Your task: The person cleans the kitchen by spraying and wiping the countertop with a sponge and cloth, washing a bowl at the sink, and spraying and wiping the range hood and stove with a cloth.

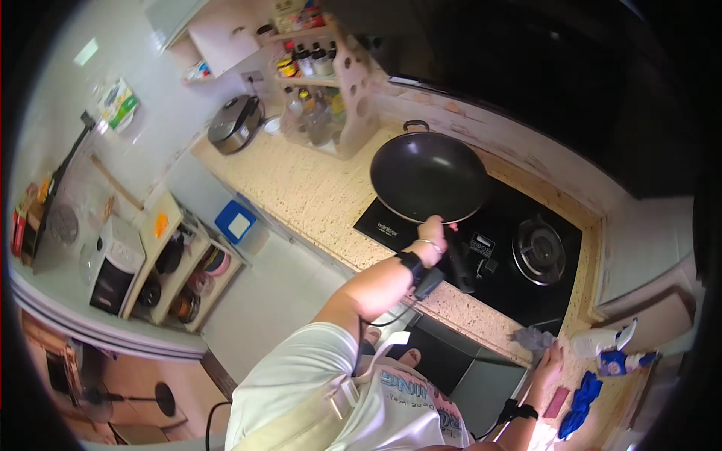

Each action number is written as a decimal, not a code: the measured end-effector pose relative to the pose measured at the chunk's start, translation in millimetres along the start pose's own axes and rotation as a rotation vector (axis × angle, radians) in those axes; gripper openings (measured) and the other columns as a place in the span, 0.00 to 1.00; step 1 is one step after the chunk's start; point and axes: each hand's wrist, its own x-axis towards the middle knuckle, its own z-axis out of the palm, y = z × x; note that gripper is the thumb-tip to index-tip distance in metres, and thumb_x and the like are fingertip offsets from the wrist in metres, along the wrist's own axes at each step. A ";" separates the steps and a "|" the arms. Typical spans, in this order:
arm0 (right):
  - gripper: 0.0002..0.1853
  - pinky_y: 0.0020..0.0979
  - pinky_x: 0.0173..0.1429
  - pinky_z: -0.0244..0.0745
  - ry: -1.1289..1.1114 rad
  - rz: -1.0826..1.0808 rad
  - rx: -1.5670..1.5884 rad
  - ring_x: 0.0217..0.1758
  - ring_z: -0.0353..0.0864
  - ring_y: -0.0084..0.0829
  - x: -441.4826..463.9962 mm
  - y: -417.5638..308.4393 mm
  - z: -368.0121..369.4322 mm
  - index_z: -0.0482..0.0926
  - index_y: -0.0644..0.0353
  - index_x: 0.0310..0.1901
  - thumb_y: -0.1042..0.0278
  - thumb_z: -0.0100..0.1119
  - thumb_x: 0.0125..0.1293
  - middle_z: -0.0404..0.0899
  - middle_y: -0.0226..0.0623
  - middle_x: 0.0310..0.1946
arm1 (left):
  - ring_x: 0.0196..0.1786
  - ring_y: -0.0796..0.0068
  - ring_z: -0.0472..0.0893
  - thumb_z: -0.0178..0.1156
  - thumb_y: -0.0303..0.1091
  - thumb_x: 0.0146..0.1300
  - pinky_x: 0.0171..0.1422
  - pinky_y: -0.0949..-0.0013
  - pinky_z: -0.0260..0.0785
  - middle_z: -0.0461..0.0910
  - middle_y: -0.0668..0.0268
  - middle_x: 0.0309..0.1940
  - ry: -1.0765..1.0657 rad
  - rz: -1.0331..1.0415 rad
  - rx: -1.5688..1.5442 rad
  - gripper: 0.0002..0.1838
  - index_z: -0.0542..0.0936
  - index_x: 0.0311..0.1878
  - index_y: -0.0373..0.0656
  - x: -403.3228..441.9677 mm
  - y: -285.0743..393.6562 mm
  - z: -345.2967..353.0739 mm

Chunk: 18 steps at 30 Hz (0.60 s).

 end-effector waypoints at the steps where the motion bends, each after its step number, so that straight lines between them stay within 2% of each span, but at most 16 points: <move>1: 0.13 0.39 0.60 0.71 0.130 0.021 0.259 0.55 0.78 0.47 1.4 9.2 7.8 0.81 0.63 0.48 0.67 0.52 0.68 0.81 0.48 0.48 | 0.28 0.62 0.79 0.46 0.28 0.60 0.33 0.62 0.75 0.79 0.56 0.26 0.002 0.004 0.059 0.10 0.74 0.38 0.32 -19.5 19.9 1.5; 2: 0.12 0.37 0.53 0.73 0.153 0.035 0.294 0.48 0.80 0.46 6.0 23.1 9.5 0.81 0.64 0.46 0.68 0.52 0.68 0.81 0.50 0.43 | 0.25 0.62 0.79 0.47 0.29 0.60 0.30 0.64 0.75 0.78 0.55 0.25 0.004 0.007 0.122 0.11 0.74 0.37 0.30 -40.4 43.4 2.3; 3: 0.11 0.36 0.46 0.76 0.174 0.054 0.329 0.41 0.82 0.44 6.4 32.0 10.0 0.81 0.65 0.44 0.68 0.53 0.68 0.82 0.52 0.39 | 0.25 0.64 0.79 0.48 0.30 0.60 0.30 0.67 0.76 0.78 0.55 0.25 0.005 -0.095 0.136 0.12 0.74 0.39 0.28 -59.4 67.4 2.8; 4: 0.12 0.36 0.34 0.72 0.213 0.118 0.344 0.28 0.77 0.39 9.6 24.1 1.7 0.80 0.68 0.37 0.65 0.54 0.69 0.79 0.51 0.27 | 0.25 0.66 0.80 0.48 0.31 0.60 0.30 0.69 0.76 0.78 0.55 0.25 0.013 -0.197 0.156 0.14 0.73 0.41 0.27 -71.8 91.4 0.5; 5: 0.14 0.36 0.28 0.66 0.232 0.204 0.344 0.22 0.69 0.30 13.3 28.6 0.9 0.78 0.69 0.32 0.64 0.55 0.68 0.72 0.47 0.19 | 0.25 0.69 0.80 0.49 0.30 0.59 0.31 0.71 0.77 0.78 0.54 0.26 -0.017 -0.368 0.089 0.16 0.72 0.43 0.25 -75.3 115.7 -10.2; 6: 0.15 0.36 0.27 0.62 0.230 0.266 0.421 0.22 0.64 0.25 17.0 23.2 -5.9 0.78 0.70 0.32 0.63 0.56 0.68 0.68 0.43 0.17 | 0.25 0.71 0.80 0.49 0.30 0.59 0.31 0.73 0.77 0.78 0.54 0.27 -0.029 -0.540 0.022 0.18 0.71 0.46 0.23 -78.4 135.6 -20.4; 8: 0.15 0.33 0.30 0.65 0.293 0.312 0.517 0.26 0.67 0.22 26.3 27.6 0.9 0.77 0.69 0.32 0.63 0.56 0.68 0.71 0.39 0.19 | 0.24 0.75 0.80 0.52 0.30 0.58 0.31 0.74 0.78 0.78 0.51 0.32 -0.028 -0.394 0.052 0.22 0.68 0.50 0.20 -116.5 154.6 -30.0; 9: 0.14 0.30 0.36 0.68 0.346 0.366 0.652 0.30 0.70 0.22 32.2 -1.5 -12.6 0.78 0.69 0.34 0.64 0.54 0.69 0.76 0.35 0.24 | 0.24 0.75 0.80 0.52 0.30 0.58 0.32 0.74 0.78 0.78 0.51 0.34 -0.041 -0.371 0.071 0.22 0.68 0.50 0.20 -130.4 165.1 -39.1; 11: 0.14 0.25 0.47 0.70 0.345 0.423 0.867 0.40 0.73 0.22 35.1 -3.8 1.8 0.79 0.68 0.43 0.64 0.53 0.70 0.79 0.34 0.35 | 0.24 0.76 0.79 0.53 0.30 0.58 0.32 0.74 0.77 0.78 0.50 0.36 -0.070 -0.369 0.067 0.22 0.69 0.51 0.20 -167.4 190.2 -51.1; 13: 0.17 0.24 0.55 0.67 0.450 0.613 1.282 0.49 0.73 0.24 41.0 -33.8 18.1 0.75 0.68 0.54 0.65 0.54 0.69 0.77 0.36 0.47 | 0.24 0.79 0.77 0.52 0.30 0.59 0.30 0.76 0.74 0.77 0.49 0.37 -0.101 -0.344 0.039 0.22 0.70 0.52 0.21 -221.3 208.3 -36.7; 14: 0.19 0.24 0.58 0.66 0.404 0.622 1.401 0.52 0.73 0.25 43.5 -66.2 10.2 0.72 0.68 0.57 0.66 0.55 0.69 0.75 0.36 0.51 | 0.23 0.81 0.75 0.52 0.30 0.59 0.29 0.77 0.71 0.77 0.49 0.37 -0.120 -0.294 0.026 0.22 0.70 0.53 0.22 -244.4 214.5 -31.9; 15: 0.22 0.25 0.60 0.65 0.356 0.614 1.524 0.54 0.73 0.26 47.1 -96.5 2.9 0.69 0.67 0.61 0.68 0.55 0.68 0.74 0.37 0.54 | 0.23 0.83 0.73 0.51 0.31 0.60 0.28 0.78 0.67 0.77 0.48 0.39 -0.150 -0.338 -0.045 0.23 0.70 0.54 0.22 -254.4 229.9 -46.9; 16: 0.23 0.25 0.60 0.66 0.208 0.492 1.616 0.54 0.74 0.26 45.0 -110.2 9.6 0.66 0.67 0.63 0.72 0.54 0.68 0.73 0.37 0.56 | 0.25 0.81 0.77 0.53 0.32 0.59 0.32 0.76 0.71 0.76 0.43 0.44 -0.239 -0.312 -0.059 0.35 0.55 0.65 0.18 -272.4 236.0 -48.4; 18: 0.21 0.24 0.59 0.66 0.205 0.389 1.664 0.53 0.74 0.25 46.7 -160.7 13.2 0.67 0.68 0.63 0.73 0.52 0.69 0.74 0.37 0.55 | 0.25 0.80 0.77 0.52 0.35 0.63 0.30 0.78 0.71 0.75 0.40 0.44 -0.270 -0.299 -0.120 0.36 0.52 0.65 0.17 -299.1 248.4 -60.4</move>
